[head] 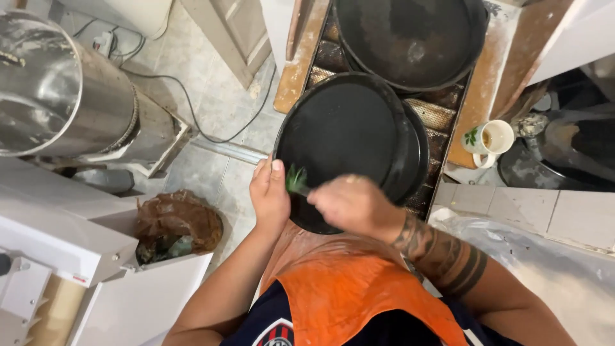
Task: Brushing oil onto several round baking pans using a silicone brush to prepare them for baking.
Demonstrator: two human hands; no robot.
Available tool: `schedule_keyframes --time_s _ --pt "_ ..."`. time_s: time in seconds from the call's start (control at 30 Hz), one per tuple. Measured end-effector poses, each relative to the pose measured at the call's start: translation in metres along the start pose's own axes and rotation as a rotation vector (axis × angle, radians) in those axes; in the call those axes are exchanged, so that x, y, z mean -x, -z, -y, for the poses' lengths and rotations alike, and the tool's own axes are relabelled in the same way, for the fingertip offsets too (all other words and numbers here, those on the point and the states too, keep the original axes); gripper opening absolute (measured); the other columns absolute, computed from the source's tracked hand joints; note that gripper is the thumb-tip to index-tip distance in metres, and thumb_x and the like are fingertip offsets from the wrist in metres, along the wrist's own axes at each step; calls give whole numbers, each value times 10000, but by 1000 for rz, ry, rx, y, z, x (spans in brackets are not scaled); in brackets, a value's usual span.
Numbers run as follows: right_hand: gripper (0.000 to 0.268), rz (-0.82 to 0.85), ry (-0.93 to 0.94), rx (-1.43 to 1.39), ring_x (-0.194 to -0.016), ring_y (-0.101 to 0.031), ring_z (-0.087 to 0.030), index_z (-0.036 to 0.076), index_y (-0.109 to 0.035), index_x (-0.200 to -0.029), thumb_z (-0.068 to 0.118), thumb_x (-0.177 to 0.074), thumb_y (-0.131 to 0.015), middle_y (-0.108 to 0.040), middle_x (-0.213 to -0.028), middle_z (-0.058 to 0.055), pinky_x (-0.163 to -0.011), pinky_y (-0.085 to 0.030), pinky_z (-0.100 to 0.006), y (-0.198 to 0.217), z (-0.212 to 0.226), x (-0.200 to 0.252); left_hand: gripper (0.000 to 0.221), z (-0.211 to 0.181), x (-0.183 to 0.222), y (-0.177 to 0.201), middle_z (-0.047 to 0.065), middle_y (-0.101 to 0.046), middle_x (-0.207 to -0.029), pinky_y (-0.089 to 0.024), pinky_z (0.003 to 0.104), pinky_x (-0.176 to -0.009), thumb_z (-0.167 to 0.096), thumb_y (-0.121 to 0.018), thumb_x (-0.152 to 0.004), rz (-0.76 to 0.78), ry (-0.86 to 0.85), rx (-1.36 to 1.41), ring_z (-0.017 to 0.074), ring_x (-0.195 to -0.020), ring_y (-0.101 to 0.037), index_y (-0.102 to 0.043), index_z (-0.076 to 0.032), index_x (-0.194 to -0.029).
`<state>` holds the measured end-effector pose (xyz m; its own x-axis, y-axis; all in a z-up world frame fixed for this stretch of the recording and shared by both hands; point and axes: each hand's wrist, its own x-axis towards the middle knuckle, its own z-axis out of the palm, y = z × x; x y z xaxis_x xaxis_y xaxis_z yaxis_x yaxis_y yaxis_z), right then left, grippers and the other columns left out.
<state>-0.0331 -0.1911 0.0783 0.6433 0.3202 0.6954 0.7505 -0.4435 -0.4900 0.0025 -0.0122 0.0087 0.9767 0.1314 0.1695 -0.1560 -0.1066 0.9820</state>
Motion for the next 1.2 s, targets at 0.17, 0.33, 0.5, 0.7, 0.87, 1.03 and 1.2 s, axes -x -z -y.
schedule_keyframes --time_s 0.17,0.33,0.5,0.7,0.87,1.03,1.2 --pt "173 -120 -106 608 -758 -722 -217 68 -734 -1113 158 -1062 -595 -738 -909 -54 -769 -595 -364 68 -99 26 336 -21 -6 7 103 -653 -912 -479 362 -852 -206 -555 -1076 32 -58 -5 191 -846 -588 -687 -27 -1328" --pt "237 -37 86 870 -761 -731 -171 76 -753 -1089 191 -1064 -548 -734 -921 -29 -823 -588 -331 20 -25 -7 344 -15 -4 3 118 -658 -903 -471 365 -814 -195 -567 -1064 33 -84 -10 196 -814 -567 -683 -24 -1339" --pt "242 51 188 544 -832 -678 -360 -58 -728 -1082 133 -1065 -581 -676 -961 -196 -836 -595 -495 67 -80 31 351 -14 -17 14 165 -632 -909 -458 407 -812 -206 -531 -1083 63 -110 -52 249 -810 -569 -672 -15 -1341" --pt "182 469 -333 300 -870 -709 -232 243 -702 -881 425 -885 -709 -681 -843 22 -763 -553 -428 13 -49 129 323 -18 -19 11 174 -649 -917 -461 408 -827 -162 -549 -1075 32 -112 -28 257 -822 -576 -687 32 -1293" --pt "187 383 -216 412 -726 -577 -206 163 -610 -877 247 -1032 -550 -587 -782 12 -729 -496 -358 90 -62 95 333 11 -14 24 154 -661 -954 -455 403 -857 -187 -516 -1090 33 -63 -26 244 -831 -572 -714 26 -1254" --pt "166 260 -102 904 -843 -645 -221 204 -665 -1057 339 -1030 -573 -634 -937 3 -787 -512 -403 43 -69 97 333 14 -14 16 152 -676 -959 -467 403 -867 -176 -496 -1100 46 -59 -36 246 -836 -583 -724 33 -1224" --pt "266 155 44 439 -748 -640 -162 309 -641 -940 405 -1015 -404 -610 -838 90 -714 -537 -416 13 -15 65 317 -8 -14 13 108 -602 -852 -437 374 -832 -202 -521 -1094 38 -63 -37 204 -790 -524 -749 18 -1077"
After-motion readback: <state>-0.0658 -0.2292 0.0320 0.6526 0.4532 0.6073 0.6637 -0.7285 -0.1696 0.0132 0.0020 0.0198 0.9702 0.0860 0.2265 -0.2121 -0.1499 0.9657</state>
